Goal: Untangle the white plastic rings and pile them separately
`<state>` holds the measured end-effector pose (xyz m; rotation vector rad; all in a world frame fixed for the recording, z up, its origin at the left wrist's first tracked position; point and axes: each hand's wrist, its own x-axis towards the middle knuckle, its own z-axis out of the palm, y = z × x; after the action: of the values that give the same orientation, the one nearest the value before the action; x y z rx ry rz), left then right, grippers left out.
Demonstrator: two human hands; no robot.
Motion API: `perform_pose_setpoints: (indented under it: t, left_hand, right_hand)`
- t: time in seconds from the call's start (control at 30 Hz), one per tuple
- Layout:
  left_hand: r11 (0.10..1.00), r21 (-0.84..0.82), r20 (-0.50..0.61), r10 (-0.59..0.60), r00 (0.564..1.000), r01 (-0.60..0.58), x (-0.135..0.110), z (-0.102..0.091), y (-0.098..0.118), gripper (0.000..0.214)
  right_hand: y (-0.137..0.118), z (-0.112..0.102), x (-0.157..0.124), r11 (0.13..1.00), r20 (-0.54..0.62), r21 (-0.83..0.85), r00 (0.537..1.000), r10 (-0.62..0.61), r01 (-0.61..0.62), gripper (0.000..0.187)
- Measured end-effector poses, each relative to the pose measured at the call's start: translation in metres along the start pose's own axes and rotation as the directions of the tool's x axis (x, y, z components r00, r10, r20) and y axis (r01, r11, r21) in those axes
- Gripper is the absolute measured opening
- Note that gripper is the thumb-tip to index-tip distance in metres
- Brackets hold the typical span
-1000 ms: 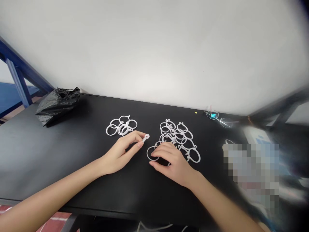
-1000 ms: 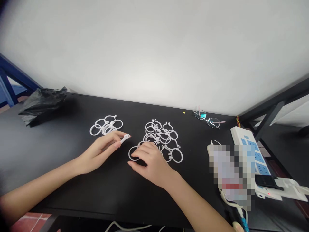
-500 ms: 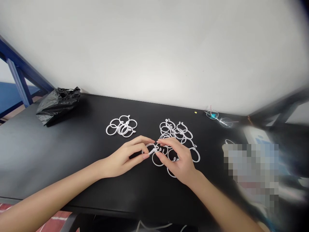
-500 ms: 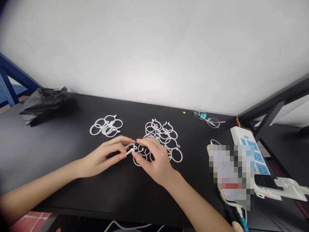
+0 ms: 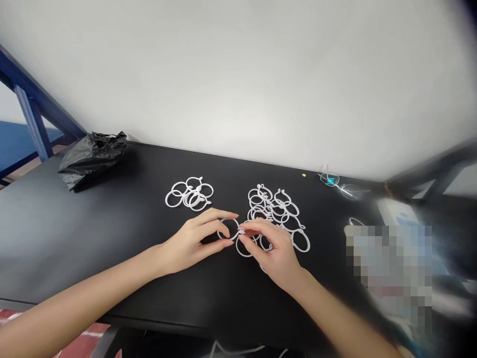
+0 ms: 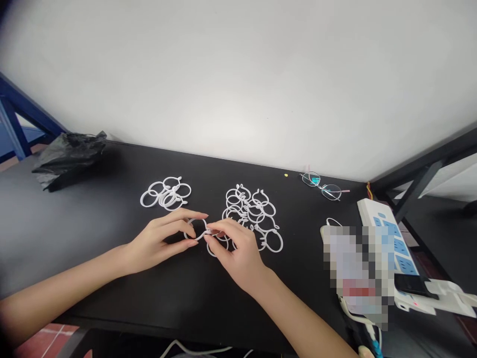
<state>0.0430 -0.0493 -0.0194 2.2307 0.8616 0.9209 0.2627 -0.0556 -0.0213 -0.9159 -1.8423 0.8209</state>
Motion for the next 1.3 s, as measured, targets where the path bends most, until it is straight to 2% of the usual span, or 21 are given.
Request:
perform_pose_setpoints:
  t: [0.13,0.4,0.7,0.9,0.97,1.03,1.17,1.3]
  left_hand:
    - [1.0,-0.009,0.007,0.015,1.0,-0.015,0.0,-0.002,0.001,0.002]
    - [1.0,-0.028,0.045,0.017,0.999,-0.015,-0.002,-0.005,0.003,0.004]
    - [0.999,-0.039,0.059,0.012,0.998,-0.01,-0.002,-0.007,0.005,0.012]
    - [1.0,-0.013,0.041,0.001,0.999,-0.001,-0.001,-0.007,0.004,0.015]
    - [0.997,0.072,0.029,0.036,0.999,-0.038,0.001,-0.009,0.002,0.02]
    - [0.97,0.234,0.019,0.06,0.998,-0.063,0.002,-0.013,-0.002,0.021]
    - [0.843,0.536,0.024,0.041,0.999,-0.047,0.004,-0.029,-0.016,0.021]
    - [0.76,0.646,0.055,0.039,0.998,-0.065,0.003,-0.047,-0.034,0.022]
  right_hand:
    - [-0.001,0.002,-0.001,1.0,-0.015,0.019,1.0,0.001,-0.001,0.012]
    - [0.002,0.0,0.0,0.994,-0.007,0.044,0.995,-0.104,0.104,0.016]
    - [0.002,-0.001,0.0,0.992,0.005,0.076,0.994,-0.106,0.105,0.015]
    - [0.002,0.0,0.0,0.993,-0.007,0.036,0.994,-0.11,0.11,0.016]
    - [0.003,0.0,0.0,0.994,-0.017,0.009,0.993,-0.113,0.113,0.019]
    - [0.004,-0.002,0.001,0.995,-0.038,-0.015,0.994,-0.098,0.098,0.024]
    - [0.003,-0.007,0.003,0.999,-0.118,-0.019,0.993,-0.032,0.03,0.027]
    - [0.003,-0.008,0.004,1.0,-0.145,-0.008,0.989,-0.025,0.024,0.022]
